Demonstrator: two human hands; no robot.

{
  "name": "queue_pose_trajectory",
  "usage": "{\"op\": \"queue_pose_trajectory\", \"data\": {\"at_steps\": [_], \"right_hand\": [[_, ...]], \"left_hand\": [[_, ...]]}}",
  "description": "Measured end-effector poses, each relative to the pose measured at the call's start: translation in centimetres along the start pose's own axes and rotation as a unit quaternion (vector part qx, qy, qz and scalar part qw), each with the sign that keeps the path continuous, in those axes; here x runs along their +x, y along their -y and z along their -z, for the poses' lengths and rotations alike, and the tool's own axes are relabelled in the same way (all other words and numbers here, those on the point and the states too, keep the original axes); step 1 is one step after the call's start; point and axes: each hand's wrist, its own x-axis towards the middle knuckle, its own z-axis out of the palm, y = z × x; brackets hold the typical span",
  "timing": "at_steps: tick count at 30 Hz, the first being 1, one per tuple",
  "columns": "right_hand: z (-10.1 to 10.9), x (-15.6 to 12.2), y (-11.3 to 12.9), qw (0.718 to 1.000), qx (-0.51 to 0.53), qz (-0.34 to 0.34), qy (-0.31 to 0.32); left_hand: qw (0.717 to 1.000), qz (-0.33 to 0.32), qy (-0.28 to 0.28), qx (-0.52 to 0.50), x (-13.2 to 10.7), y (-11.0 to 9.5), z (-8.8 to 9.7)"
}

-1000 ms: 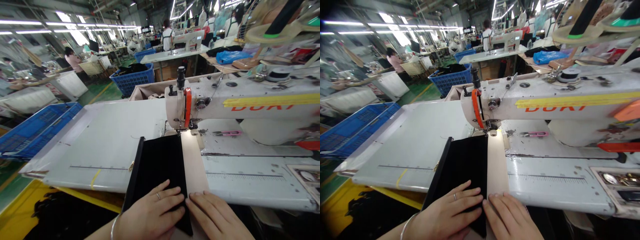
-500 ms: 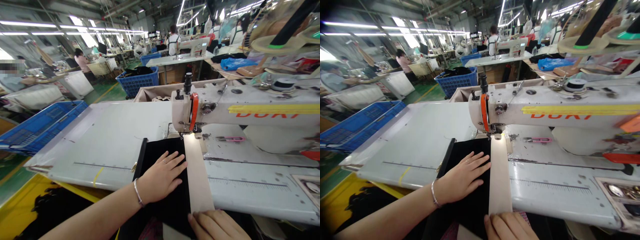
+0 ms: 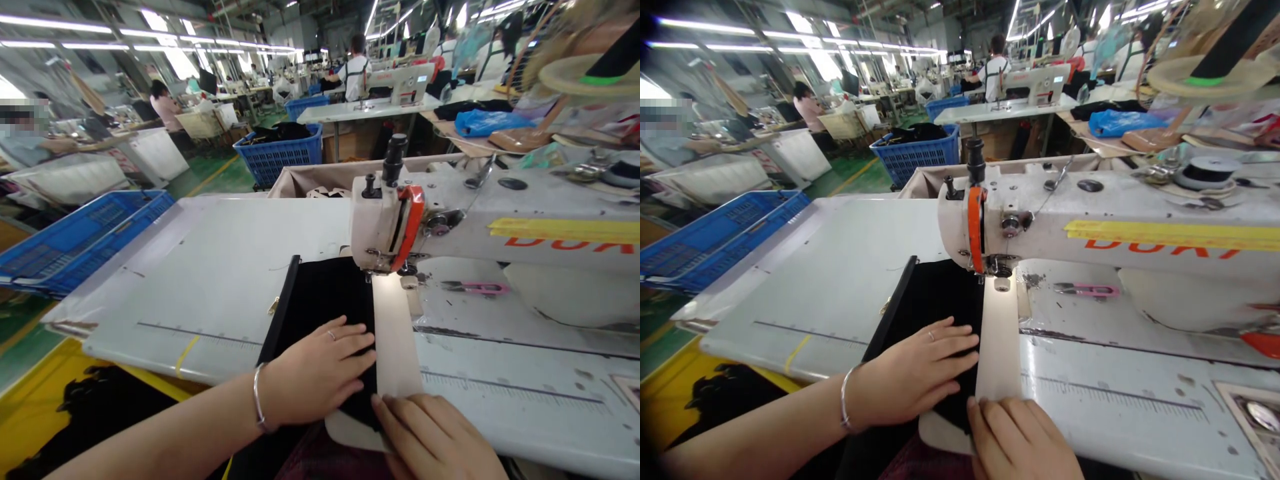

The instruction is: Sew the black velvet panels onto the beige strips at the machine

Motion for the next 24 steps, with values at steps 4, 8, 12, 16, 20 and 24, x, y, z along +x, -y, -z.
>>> {"op": "queue_pose_trajectory", "data": {"at_steps": [4, 8, 12, 16, 20, 24], "right_hand": [[-0.5, 0.7, -0.8, 1.0, 0.002, 0.001, -0.024], [-0.8, 1.2, -1.4, 1.0, 0.001, -0.014, -0.021], [-0.8, 1.7, -1.9, 0.999, 0.012, -0.027, -0.014], [-0.8, 2.4, -2.5, 0.999, 0.014, -0.036, 0.0], [-1.1, 3.0, -3.1, 0.999, 0.006, -0.046, 0.009], [-1.4, 3.7, -3.8, 0.997, 0.001, -0.072, 0.013]], "left_hand": [[0.998, -0.04, -0.036, -0.033, -1.6, -1.2, -0.9], [0.996, -0.053, -0.064, -0.028, -1.7, -0.5, -1.9], [0.995, -0.069, -0.067, -0.009, -1.0, 0.6, -2.1], [0.993, -0.084, -0.082, 0.004, -0.1, 1.7, -1.8], [0.992, -0.083, -0.09, 0.012, 0.8, 2.8, -1.8], [0.994, -0.074, -0.083, 0.02, 1.7, 3.9, -1.9]]}}
